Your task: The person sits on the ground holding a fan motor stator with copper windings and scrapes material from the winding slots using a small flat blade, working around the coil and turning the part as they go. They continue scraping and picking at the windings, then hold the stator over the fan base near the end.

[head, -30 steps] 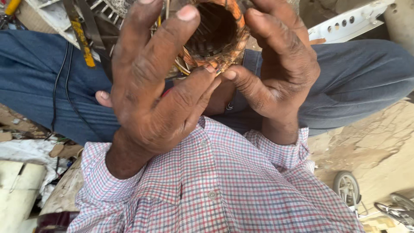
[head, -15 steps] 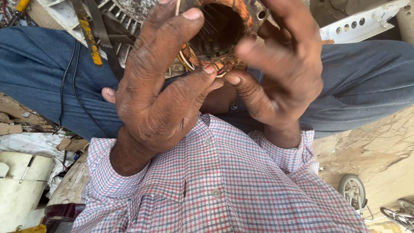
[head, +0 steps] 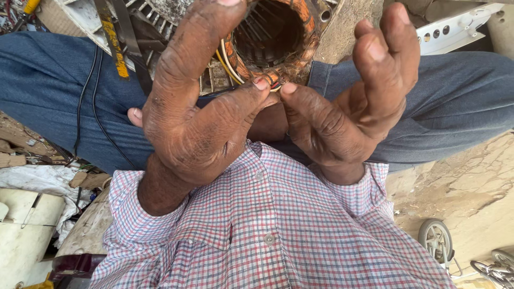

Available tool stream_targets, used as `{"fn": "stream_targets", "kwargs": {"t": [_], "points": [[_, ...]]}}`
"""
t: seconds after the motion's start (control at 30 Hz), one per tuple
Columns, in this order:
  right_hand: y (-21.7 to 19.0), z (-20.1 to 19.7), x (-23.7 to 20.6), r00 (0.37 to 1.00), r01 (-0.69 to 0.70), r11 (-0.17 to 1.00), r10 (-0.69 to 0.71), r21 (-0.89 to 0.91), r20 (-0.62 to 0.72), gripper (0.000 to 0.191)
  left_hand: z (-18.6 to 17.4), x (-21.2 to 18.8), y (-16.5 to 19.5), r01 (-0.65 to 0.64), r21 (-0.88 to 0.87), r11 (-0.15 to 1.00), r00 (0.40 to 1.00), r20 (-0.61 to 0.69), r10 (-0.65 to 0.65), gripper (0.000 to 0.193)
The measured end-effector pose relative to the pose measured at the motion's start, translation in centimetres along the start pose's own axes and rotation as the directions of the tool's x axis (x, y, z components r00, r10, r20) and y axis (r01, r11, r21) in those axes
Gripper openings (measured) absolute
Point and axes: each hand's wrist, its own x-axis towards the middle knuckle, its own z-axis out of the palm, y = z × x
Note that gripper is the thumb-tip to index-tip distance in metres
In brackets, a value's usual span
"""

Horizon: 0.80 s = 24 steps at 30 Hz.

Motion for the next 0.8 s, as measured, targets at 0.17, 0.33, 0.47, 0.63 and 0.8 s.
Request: {"fn": "stream_targets", "kwargs": {"t": [0.17, 0.33, 0.47, 0.63, 0.8], "points": [[-1.3, -0.2, 1.0, 0.999, -0.036, 0.997, 0.038, -0.074, 0.025, 0.02, -0.2, 0.1, 0.0, 0.005, -0.007, 1.0, 1.0, 0.019, -0.005, 0.018], [-0.4, 1.1, 0.4, 0.999, -0.009, 1.0, 0.009, -0.016, -0.034, 0.02, -0.4, 0.0, 0.3, 0.044, -0.007, 0.999, 0.999, 0.014, -0.044, 0.019], [0.3, 2.1, -0.8, 0.997, -0.036, 0.999, 0.037, 0.022, -0.066, 0.022, -0.6, 0.2, 0.2, 0.045, -0.014, 0.999, 0.999, 0.018, -0.044, 0.021], [-0.2, 2.8, -1.9, 0.961, -0.255, 0.932, 0.275, 0.256, -0.044, 0.013, -1.3, 1.0, 0.8, 0.087, 0.058, 0.995, 0.992, 0.082, -0.092, 0.023], [-0.3, 3.1, -2.3, 0.92, -0.354, 0.861, 0.391, 0.364, -0.031, 0.014, -1.7, 1.8, 2.1, 0.087, 0.267, 0.96, 0.969, 0.202, -0.144, 0.026]]}}
